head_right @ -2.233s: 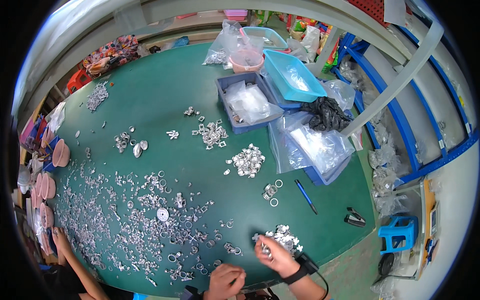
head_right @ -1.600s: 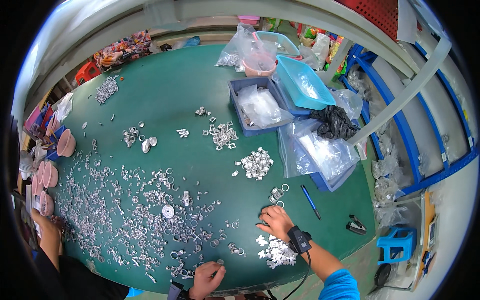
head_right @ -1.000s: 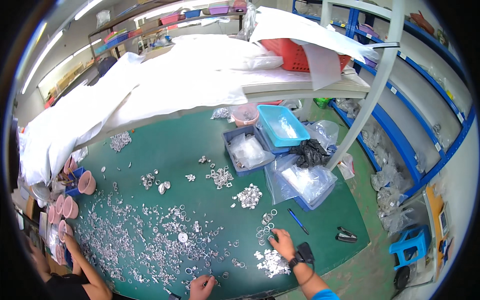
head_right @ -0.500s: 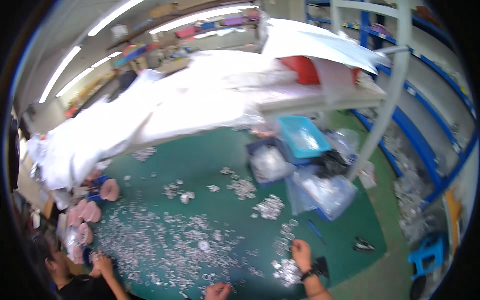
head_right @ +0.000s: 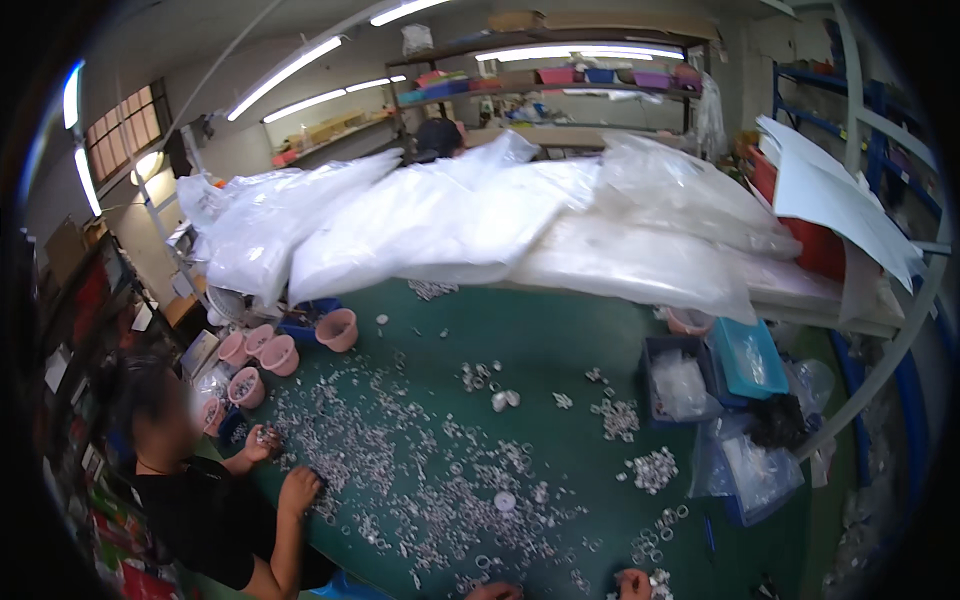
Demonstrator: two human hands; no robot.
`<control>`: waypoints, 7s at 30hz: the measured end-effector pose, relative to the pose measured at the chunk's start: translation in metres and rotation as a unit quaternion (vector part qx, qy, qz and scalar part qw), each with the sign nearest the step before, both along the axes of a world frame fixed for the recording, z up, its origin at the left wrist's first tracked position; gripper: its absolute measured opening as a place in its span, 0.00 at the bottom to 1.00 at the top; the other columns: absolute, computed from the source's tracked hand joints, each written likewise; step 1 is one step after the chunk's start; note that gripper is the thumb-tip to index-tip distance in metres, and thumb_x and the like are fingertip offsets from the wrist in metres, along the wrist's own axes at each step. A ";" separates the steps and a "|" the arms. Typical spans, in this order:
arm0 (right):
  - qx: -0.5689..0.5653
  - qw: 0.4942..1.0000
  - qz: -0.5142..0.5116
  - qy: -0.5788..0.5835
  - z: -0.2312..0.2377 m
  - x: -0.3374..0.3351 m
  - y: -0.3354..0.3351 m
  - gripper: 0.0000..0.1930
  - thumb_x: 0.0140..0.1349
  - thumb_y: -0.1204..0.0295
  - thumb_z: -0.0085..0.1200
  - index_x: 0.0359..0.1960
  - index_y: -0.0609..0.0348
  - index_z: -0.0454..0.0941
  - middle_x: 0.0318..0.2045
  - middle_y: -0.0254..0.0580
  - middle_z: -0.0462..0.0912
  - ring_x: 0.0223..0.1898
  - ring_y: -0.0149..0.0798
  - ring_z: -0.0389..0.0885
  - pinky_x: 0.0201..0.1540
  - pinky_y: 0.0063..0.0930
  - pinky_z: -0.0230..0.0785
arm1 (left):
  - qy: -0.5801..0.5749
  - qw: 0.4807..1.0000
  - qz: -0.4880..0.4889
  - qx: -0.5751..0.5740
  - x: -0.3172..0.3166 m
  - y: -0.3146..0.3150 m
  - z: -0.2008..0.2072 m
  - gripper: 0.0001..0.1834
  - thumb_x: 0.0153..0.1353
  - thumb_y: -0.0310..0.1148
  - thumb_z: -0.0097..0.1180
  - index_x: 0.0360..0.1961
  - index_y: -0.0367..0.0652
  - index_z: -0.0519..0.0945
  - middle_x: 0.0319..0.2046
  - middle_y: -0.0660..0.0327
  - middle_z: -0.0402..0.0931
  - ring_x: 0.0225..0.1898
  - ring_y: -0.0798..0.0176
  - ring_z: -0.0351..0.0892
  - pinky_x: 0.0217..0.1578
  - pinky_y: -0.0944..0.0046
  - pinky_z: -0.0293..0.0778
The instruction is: Sorting small metal rings and components into separate piles or containers on a work table.
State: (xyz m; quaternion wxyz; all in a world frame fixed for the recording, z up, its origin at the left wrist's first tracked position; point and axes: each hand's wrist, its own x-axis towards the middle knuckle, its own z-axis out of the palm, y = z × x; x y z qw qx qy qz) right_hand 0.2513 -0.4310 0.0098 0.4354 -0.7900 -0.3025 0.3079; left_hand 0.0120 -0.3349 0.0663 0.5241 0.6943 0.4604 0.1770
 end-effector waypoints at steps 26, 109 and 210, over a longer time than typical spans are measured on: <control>-0.259 0.868 -0.029 -0.423 -0.064 -0.161 -0.029 0.08 0.49 0.73 0.44 0.30 0.63 0.71 0.23 0.52 0.69 0.28 0.54 0.66 0.30 0.42 0.59 | 0.052 0.962 0.155 0.220 -0.193 0.021 -0.121 0.08 0.47 0.28 0.48 0.30 0.38 0.72 0.26 0.51 0.69 0.29 0.48 0.67 0.31 0.57 0.63; -0.117 0.929 -0.104 -0.336 -0.085 -0.152 -0.042 0.09 0.42 0.76 0.43 0.28 0.60 0.67 0.25 0.48 0.67 0.31 0.50 0.65 0.36 0.41 0.56 | 0.042 0.898 -0.202 0.388 0.050 0.163 -0.120 0.21 0.35 0.31 0.57 0.36 0.39 0.72 0.32 0.54 0.66 0.34 0.53 0.66 0.34 0.58 0.62; 0.089 0.935 0.171 -0.298 -0.077 -0.125 0.295 0.08 0.44 0.74 0.53 0.28 0.57 0.72 0.21 0.40 0.69 0.26 0.40 0.70 0.29 0.28 0.63 | -0.041 0.986 0.133 0.095 -0.059 0.168 -0.111 0.06 0.46 0.26 0.56 0.25 0.38 0.72 0.23 0.62 0.71 0.22 0.72 0.69 0.22 0.74 0.65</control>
